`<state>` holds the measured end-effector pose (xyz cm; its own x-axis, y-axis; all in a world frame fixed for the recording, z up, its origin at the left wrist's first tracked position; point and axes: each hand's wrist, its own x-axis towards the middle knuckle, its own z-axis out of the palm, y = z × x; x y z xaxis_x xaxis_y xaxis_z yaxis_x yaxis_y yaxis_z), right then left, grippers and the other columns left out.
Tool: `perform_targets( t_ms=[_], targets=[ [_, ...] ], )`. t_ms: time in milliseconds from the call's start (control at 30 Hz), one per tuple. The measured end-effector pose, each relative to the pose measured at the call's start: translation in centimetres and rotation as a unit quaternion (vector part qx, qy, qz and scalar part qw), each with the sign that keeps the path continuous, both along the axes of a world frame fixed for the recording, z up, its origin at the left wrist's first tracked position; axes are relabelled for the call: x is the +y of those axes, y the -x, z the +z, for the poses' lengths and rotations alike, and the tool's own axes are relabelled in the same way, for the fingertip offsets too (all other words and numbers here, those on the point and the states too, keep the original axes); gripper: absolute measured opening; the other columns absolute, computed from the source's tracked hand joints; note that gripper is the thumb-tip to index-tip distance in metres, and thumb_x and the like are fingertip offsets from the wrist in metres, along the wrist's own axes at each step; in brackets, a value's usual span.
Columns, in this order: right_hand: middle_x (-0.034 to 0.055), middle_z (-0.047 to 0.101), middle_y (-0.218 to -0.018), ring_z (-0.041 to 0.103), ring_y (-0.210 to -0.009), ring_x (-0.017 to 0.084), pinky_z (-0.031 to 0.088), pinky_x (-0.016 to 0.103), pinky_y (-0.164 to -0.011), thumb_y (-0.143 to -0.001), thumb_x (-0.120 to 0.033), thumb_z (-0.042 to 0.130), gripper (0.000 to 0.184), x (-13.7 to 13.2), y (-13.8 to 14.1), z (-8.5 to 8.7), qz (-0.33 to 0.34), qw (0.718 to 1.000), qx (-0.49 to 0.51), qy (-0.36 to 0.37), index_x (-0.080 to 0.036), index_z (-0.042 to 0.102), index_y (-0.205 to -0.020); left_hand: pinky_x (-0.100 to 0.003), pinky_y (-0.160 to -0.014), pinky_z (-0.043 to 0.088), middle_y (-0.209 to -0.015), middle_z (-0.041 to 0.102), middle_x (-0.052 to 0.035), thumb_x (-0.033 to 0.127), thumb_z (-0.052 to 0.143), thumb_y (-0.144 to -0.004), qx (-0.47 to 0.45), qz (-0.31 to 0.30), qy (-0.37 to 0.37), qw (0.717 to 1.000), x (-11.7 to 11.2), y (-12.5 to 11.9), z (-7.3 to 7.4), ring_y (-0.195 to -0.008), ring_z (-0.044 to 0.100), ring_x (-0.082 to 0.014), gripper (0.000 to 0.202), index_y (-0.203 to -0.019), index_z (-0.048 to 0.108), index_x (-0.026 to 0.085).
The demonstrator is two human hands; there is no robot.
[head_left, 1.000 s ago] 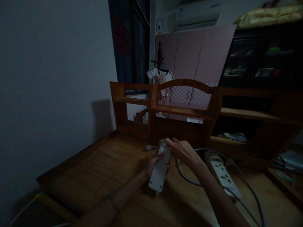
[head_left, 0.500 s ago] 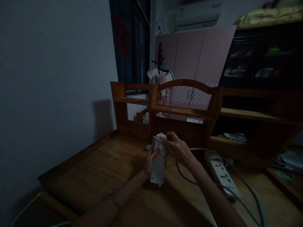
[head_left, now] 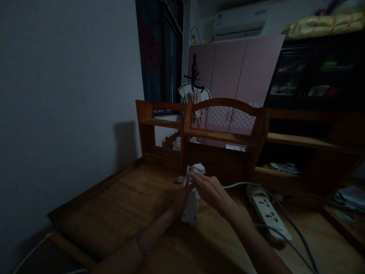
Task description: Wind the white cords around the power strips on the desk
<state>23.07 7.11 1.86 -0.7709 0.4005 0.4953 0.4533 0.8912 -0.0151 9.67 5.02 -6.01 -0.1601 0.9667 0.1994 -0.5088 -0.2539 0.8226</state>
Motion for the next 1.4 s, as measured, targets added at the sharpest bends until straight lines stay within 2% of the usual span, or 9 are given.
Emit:
perform_targets(
  t_ms=[100, 333, 533, 667, 767, 967, 1100, 1200, 1400],
  targets=[
    [0.0058, 0.066, -0.096, 0.063, -0.081, 0.015, 0.042, 0.019, -0.068, -0.093, -0.010, 0.042, 0.035, -0.4, 0.0, 0.4, 0.004, 1.000, -0.009, 0.022, -0.023, 0.056, -0.123, -0.021, -0.066, 0.049, -0.095, 0.066, -0.0046, 0.031, 0.068, -0.078, 0.023, 0.026, -0.007, 0.999, 0.0, 0.0, 0.0, -0.081, 0.064, -0.0184, 0.053, -0.126, 0.048, 0.018],
    [0.0050, 0.065, -0.104, 0.062, -0.093, 0.016, 0.043, 0.023, -0.078, -0.096, -0.024, 0.043, 0.027, 1.1, -1.6, 1.3, 0.061, 0.983, 0.120, 0.128, -0.024, 0.059, -0.118, -0.030, -0.048, 0.050, -0.074, 0.065, -0.0023, 0.043, 0.060, -0.082, -0.021, -0.035, 0.031, 0.999, -0.3, -0.3, 1.1, -0.053, 0.062, -0.0196, 0.063, -0.135, 0.033, 0.022],
    [0.0004, 0.059, -0.069, 0.052, -0.063, 0.012, 0.038, 0.020, -0.057, -0.088, -0.048, 0.055, 0.035, 4.0, -2.9, 0.6, 0.052, 0.929, 0.221, 0.291, -0.014, 0.062, -0.083, -0.029, -0.049, 0.050, -0.074, 0.064, -0.0028, 0.042, 0.059, -0.082, -0.076, -0.027, -0.013, 0.997, -1.4, -0.5, 2.0, -0.054, 0.063, -0.0186, 0.050, -0.124, 0.044, 0.019],
    [-0.0039, 0.046, -0.060, 0.038, -0.053, 0.008, 0.027, 0.019, -0.048, -0.081, -0.053, 0.062, 0.040, 5.7, -4.4, -0.4, 0.071, 0.875, 0.219, 0.427, -0.013, 0.058, -0.076, -0.029, -0.051, 0.049, -0.085, 0.066, -0.0085, 0.046, 0.050, -0.087, -0.057, -0.116, -0.023, 0.991, -2.2, -0.7, 2.4, -0.059, 0.063, -0.0187, 0.044, -0.119, 0.049, 0.015],
    [-0.0054, 0.042, -0.057, 0.033, -0.051, 0.007, 0.023, 0.019, -0.047, -0.077, -0.051, 0.066, 0.039, 6.4, -6.0, -0.4, 0.094, 0.836, 0.189, 0.507, -0.013, 0.057, -0.075, -0.027, -0.052, 0.046, -0.074, 0.064, -0.0094, 0.050, 0.044, -0.088, -0.022, -0.214, 0.017, 0.976, -2.9, -0.8, 2.8, -0.057, 0.061, -0.0182, 0.047, -0.113, 0.055, 0.011],
    [-0.0044, 0.047, -0.061, 0.034, -0.054, 0.007, 0.024, 0.019, -0.050, -0.063, -0.044, 0.078, 0.039, 7.3, -7.8, -0.5, 0.136, 0.792, 0.139, 0.578, -0.013, 0.055, -0.069, -0.028, -0.055, 0.042, -0.072, 0.061, -0.0122, 0.058, 0.042, -0.083, -0.027, -0.387, 0.064, 0.919, -3.2, -0.3, 3.1, -0.056, 0.057, -0.0181, 0.057, -0.098, 0.062, 0.006],
    [-0.0052, 0.044, -0.060, 0.031, -0.054, 0.007, 0.021, 0.019, -0.050, -0.063, -0.046, 0.077, 0.041, 7.7, -8.0, -1.2, 0.151, 0.787, 0.121, 0.586, -0.012, 0.057, -0.072, -0.027, -0.049, 0.037, -0.058, 0.053, -0.0092, 0.066, 0.036, -0.082, -0.020, -0.472, 0.097, 0.876, -2.6, 0.3, 2.4, -0.049, 0.051, -0.0159, 0.068, -0.090, 0.064, 0.004],
    [-0.0051, 0.044, -0.061, 0.033, -0.054, 0.007, 0.022, 0.019, -0.049, -0.068, -0.047, 0.075, 0.039, 7.5, -7.8, -1.4, 0.150, 0.783, 0.139, 0.587, -0.013, 0.056, -0.074, -0.024, -0.044, 0.032, -0.060, 0.052, -0.0073, 0.066, 0.033, -0.084, -0.052, -0.473, 0.087, 0.875, -1.7, 0.4, 1.8, -0.045, 0.046, -0.0124, 0.067, -0.088, 0.062, 0.006],
    [-0.0069, 0.035, -0.060, 0.025, -0.050, 0.006, 0.018, 0.019, -0.046, -0.083, -0.049, 0.061, 0.035, 7.0, -6.6, -0.9, 0.146, 0.773, 0.287, 0.547, -0.016, 0.049, -0.078, -0.021, -0.046, 0.034, -0.089, 0.055, -0.0080, 0.051, 0.038, -0.089, -0.169, -0.362, 0.003, 0.917, -0.3, -0.2, 1.5, -0.054, 0.048, -0.0093, 0.047, -0.098, 0.059, 0.009]
  ],
)
